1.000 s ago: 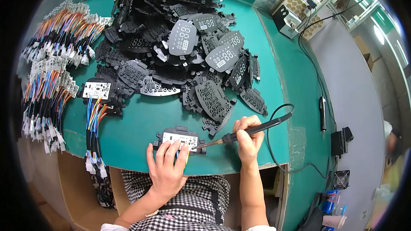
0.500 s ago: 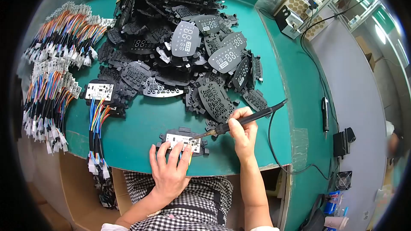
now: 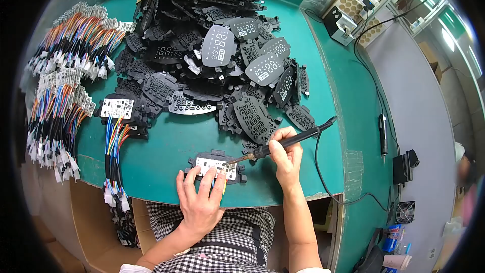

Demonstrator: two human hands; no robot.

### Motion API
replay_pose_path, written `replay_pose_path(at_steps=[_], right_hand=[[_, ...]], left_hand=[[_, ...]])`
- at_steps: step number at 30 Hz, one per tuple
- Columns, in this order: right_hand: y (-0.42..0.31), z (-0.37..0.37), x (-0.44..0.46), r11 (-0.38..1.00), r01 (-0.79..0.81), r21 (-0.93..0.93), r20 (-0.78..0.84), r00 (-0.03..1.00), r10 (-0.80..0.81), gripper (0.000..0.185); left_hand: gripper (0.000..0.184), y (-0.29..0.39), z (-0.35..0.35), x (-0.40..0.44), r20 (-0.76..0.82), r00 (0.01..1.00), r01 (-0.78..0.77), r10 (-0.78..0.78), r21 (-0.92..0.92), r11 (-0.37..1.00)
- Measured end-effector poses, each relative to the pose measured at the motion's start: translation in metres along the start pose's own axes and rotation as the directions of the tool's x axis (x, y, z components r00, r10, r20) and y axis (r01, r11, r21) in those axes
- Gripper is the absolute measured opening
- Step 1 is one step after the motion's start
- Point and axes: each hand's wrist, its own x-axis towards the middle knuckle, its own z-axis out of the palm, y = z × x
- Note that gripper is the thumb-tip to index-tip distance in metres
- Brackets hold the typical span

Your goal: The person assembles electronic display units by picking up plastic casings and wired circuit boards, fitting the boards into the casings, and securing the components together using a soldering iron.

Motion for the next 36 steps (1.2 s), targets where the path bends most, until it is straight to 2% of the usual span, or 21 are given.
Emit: replay_pose_path(at_steps=[19,21,28,30,33,36], right_hand=[[0.002,-0.003,-0.002,0.999,0.033,0.032,0.047,0.998,-0.034,0.011],[0.001,0.002,-0.001,0.994,0.105,-0.024,0.009,0.994,-0.104,0.016],[0.001,0.0,0.0,0.987,0.162,-0.013,0.043,0.986,-0.161,0.016],[0.0,0.001,0.0,0.979,0.188,0.076,0.003,0.982,-0.189,0.017],[-0.004,0.005,-0.001,0.983,0.176,0.059,-0.033,0.984,-0.174,0.019],[-0.012,0.017,-0.005,0.996,0.079,0.034,-0.039,0.996,-0.077,0.016]], left_hand=[[0.04,-0.002,0.001,0.0,0.0,0.999,-0.032,0.032,0.035,0.999],[0.04,-0.002,0.001,0.0,0.0,1.0,-0.029,0.029,0.031,0.999],[0.039,-0.001,-0.001,-0.001,0.006,1.0,-0.024,0.024,0.018,1.0],[0.039,-0.001,-0.001,-0.001,0.004,1.0,-0.016,0.016,0.014,1.0],[0.039,-0.002,0.0,-0.001,0.006,1.0,-0.021,0.021,0.014,1.0],[0.04,-0.001,0.002,-0.001,-0.03,0.999,-0.015,0.015,0.02,1.0]])
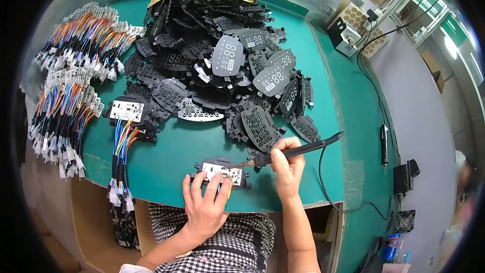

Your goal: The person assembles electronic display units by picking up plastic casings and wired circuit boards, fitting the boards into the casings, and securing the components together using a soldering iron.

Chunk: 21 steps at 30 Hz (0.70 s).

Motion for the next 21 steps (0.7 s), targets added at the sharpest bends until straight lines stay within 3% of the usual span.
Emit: replay_pose_path(at_steps=[3,5,14,16,21], right_hand=[[0.006,0.01,-0.001,0.995,-0.05,-0.09,0.044,0.998,0.054,0.013],[0.005,0.019,-0.003,0.991,-0.128,-0.032,0.05,0.99,0.129,0.01],[0.012,0.026,-0.004,0.99,-0.139,-0.016,0.07,0.988,0.14,0.01],[0.013,0.025,-0.005,0.991,-0.136,-0.016,0.068,0.988,0.137,0.01],[0.015,0.023,-0.005,0.991,-0.136,-0.019,0.069,0.988,0.137,0.01]], left_hand=[[0.041,0.0,-0.002,0.0,0.022,1.0,0.008,-0.008,0.004,1.0],[0.043,0.002,-0.004,0.0,0.036,0.999,0.024,-0.025,0.024,0.999],[0.047,0.002,-0.003,0.0,0.036,0.999,0.031,-0.032,0.024,0.999],[0.03,0.003,-0.006,0.002,0.033,0.998,0.046,-0.047,0.05,0.998],[0.03,0.002,-0.006,0.002,0.043,0.998,0.042,-0.044,0.051,0.998]])
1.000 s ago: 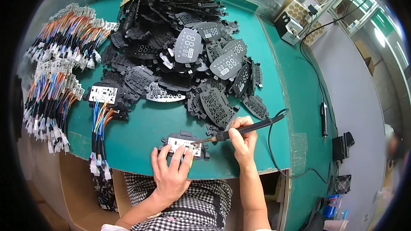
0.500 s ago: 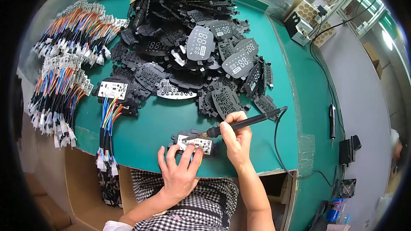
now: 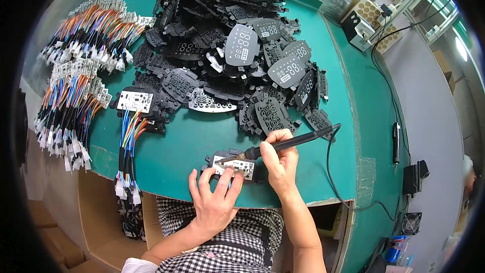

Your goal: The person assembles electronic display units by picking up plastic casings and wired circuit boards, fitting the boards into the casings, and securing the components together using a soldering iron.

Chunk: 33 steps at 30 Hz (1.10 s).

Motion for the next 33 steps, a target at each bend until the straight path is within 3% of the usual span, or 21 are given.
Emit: replay_pose_path(at_steps=[5,7,33], right_hand=[[-0.0007,0.0012,-0.0001,1.0,0.012,-0.01,-0.004,1.0,-0.012,0.01],[0.0002,0.0009,-0.0002,1.0,0.012,-0.006,-0.004,1.0,-0.012,0.01],[-0.0003,0.0011,-0.0015,1.0,0.008,-0.002,0.019,1.0,-0.007,0.011]], left_hand=[[0.031,0.0002,0.0006,-0.0005,0.003,1.0,0.003,-0.003,-0.012,1.0],[0.048,-0.0008,0.003,-0.0026,0.011,1.0,-0.013,0.014,-0.025,1.0],[0.051,-0.001,0.0023,-0.0021,0.002,1.0,-0.016,0.016,-0.032,0.999]])
